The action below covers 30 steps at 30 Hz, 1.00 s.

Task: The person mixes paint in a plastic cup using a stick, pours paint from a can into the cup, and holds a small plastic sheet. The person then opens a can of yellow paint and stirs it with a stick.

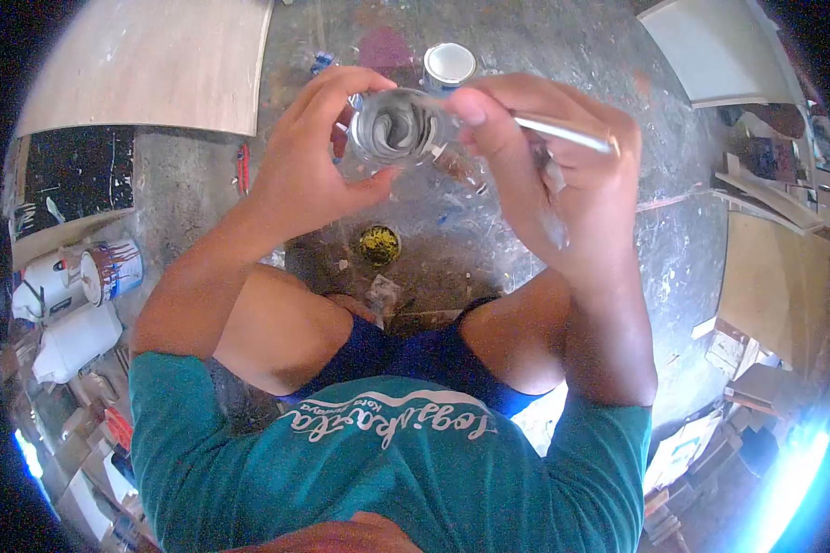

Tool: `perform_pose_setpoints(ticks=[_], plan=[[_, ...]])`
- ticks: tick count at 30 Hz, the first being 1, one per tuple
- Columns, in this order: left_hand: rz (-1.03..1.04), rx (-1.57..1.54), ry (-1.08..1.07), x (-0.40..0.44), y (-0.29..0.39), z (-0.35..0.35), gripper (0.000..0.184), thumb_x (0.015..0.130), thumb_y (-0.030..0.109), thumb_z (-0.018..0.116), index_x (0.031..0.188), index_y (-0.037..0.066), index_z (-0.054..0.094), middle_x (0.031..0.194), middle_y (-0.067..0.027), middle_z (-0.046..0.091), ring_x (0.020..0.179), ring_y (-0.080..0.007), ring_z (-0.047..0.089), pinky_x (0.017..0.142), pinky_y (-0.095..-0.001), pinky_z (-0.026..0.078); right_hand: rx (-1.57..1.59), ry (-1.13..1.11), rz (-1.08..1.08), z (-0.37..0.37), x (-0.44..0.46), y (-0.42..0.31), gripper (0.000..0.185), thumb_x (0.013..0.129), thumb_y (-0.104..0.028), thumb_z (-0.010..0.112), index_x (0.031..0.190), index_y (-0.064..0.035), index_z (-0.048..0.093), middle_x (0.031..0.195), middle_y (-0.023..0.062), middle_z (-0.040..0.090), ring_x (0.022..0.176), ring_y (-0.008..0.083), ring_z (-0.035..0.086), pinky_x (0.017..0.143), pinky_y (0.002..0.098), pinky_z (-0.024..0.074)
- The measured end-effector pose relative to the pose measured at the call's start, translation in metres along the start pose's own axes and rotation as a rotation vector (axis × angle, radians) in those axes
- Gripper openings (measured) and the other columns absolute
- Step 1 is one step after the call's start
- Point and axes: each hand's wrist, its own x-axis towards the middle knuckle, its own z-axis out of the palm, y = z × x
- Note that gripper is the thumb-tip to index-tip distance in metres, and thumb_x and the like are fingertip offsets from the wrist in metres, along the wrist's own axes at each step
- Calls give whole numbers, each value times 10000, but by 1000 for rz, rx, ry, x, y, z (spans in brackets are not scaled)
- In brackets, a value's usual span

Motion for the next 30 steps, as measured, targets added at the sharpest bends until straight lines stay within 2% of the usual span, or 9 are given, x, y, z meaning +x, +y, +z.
perform_pose_setpoints(ticks=[3,6,9,12,15,18,24,28,30], plan=[[10,4,10,1,-1,1,687,676,94,881,1311,125,622,1277,-59,626,894,-182,643,671,-303,555,129,-208,49,-6,-4,-2,240,1076,-141,632,990,33,774,729,86,716,596,109,652,534,245,493],[11,6,15,1,-1,0,683,676,103,883,1309,126,625,1275,-58,627,878,-177,645,660,-302,550,53,13,121,0,-2,-4,169,1004,-126,749,908,10,773,716,84,726,629,125,684,549,275,507],[15,13,14,1,0,-1,678,679,110,884,1306,120,626,1269,-57,629,864,-170,645,655,-298,543,284,-124,105,-2,-3,-1,164,1011,-123,738,914,4,776,713,82,723,623,120,675,546,274,503],[29,17,16,1,-1,-1,682,677,110,888,1305,113,624,1261,-52,632,854,-164,643,655,-291,536,15,-79,102,-4,-3,-2,162,1011,-115,733,910,4,775,700,81,711,616,123,669,541,277,496],[28,8,22,1,0,0,687,674,109,891,1305,109,621,1257,-48,634,848,-161,642,658,-287,533,287,-29,138,2,-4,0,160,1006,-110,737,906,12,766,703,85,703,612,139,673,538,286,491],[18,7,8,1,1,-1,690,674,108,895,1306,111,619,1261,-49,633,850,-158,643,660,-285,531,94,-194,80,-9,-2,-6,147,1005,-97,733,920,18,764,718,82,703,617,141,675,543,284,496],[0,-15,-3,2,2,1,697,677,107,897,1314,116,612,1283,-56,620,878,-162,642,663,-289,538,274,-124,54,-2,-1,-3,150,1009,-115,735,925,5,769,706,81,703,601,141,672,545,293,502],[15,-16,2,2,0,2,700,680,109,896,1318,117,609,1295,-59,616,887,-172,639,668,-291,546,-68,-62,90,-8,1,-4,165,1018,-119,723,912,-1,768,678,79,691,585,136,664,534,289,495],[17,-21,3,2,0,2,697,683,111,896,1319,117,610,1296,-58,617,888,-174,638,669,-290,547,128,-39,13,0,0,1,178,1019,-129,721,898,-6,765,657,81,679,558,150,656,521,297,488]])
